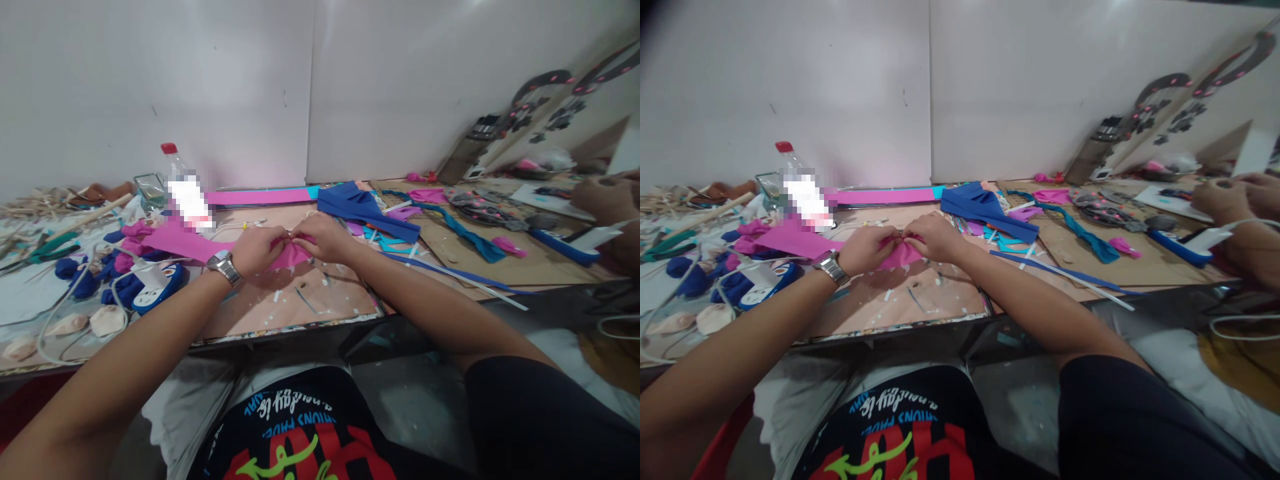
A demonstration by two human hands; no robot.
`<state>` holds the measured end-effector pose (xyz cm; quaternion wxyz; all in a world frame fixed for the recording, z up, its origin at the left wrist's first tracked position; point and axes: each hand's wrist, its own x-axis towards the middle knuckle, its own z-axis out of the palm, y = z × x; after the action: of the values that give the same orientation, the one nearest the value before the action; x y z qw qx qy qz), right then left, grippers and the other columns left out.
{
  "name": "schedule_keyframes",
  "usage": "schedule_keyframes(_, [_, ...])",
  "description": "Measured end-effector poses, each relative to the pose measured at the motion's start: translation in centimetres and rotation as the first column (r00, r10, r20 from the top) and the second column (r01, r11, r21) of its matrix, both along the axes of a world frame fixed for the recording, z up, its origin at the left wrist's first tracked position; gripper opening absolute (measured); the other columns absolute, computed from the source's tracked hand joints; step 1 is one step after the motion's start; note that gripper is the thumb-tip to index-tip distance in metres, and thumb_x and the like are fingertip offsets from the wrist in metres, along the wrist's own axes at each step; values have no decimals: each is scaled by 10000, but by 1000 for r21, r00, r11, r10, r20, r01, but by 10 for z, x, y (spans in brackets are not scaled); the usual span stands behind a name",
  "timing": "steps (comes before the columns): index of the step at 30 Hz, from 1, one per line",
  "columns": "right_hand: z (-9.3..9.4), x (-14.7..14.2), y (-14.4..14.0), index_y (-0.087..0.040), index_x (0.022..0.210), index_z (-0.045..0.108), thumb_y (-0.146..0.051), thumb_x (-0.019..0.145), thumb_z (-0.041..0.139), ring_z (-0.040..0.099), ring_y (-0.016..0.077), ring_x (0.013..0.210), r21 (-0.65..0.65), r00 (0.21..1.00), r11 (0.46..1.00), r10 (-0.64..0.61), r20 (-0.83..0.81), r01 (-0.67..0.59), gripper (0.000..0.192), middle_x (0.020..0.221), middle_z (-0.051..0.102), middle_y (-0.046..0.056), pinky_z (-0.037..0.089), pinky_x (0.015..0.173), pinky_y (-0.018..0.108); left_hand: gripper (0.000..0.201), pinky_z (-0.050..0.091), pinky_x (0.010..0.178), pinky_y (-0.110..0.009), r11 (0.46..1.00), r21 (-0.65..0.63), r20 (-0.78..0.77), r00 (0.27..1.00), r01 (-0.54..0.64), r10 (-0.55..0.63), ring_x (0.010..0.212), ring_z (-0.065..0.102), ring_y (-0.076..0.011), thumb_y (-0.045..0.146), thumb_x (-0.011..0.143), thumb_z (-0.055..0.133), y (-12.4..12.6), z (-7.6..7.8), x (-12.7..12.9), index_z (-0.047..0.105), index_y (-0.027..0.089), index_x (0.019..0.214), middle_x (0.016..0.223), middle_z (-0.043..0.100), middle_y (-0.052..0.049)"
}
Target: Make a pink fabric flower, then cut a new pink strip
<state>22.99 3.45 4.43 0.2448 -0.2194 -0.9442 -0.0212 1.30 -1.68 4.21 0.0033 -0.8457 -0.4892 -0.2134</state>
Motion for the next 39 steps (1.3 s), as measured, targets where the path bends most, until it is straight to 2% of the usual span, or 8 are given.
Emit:
schedule_keyframes(11, [0,0,2,-154,1042,719,-264,965,548,637,265,966,-37,997,999,-22,76,25,217,994,754,106,362,891,379,303,395,700,-324,999,35,-67,998,16,-13,841,681,-229,343,994,446,-1,1,0,727,242,1041,947,768,-45])
schedule_keyframes(22, [2,-3,-4,-152,955,667,-261,970,473,570,268,924,-70,992,996,-55,112,63,224,929,698,128,352,894,394,323,395,708,-335,997,55,-72,997,45,-41,839,680,-235,348,1020,427,0,-3,3,720,222,1069,939,763,-55])
schedule_keyframes(29, [0,1,3,-153,997,708,-288,960,546,617,259,939,-124,999,992,30,28,-26,214,973,745,117,388,889,388,341,382,685,-327,999,13,4,999,47,-48,815,668,-232,400,1019,437,1,-5,1,725,223,1070,927,758,-60])
schedule_keyframes(34, [1,1,4,-140,976,729,-304,959,560,639,264,915,-94,1000,995,27,-1,-27,235,942,753,124,419,862,388,312,370,673,-316,999,-10,60,997,41,-40,754,638,-221,431,974,508,0,-5,2,719,203,1012,869,745,-64])
schedule_keyframes(39, [2,1,2,-150,975,733,-289,949,575,647,265,917,-80,999,996,48,-23,-49,212,937,760,120,429,863,393,233,350,653,-305,998,-40,112,993,53,-48,683,588,-191,384,913,575,0,-4,1,709,194,909,800,721,-49])
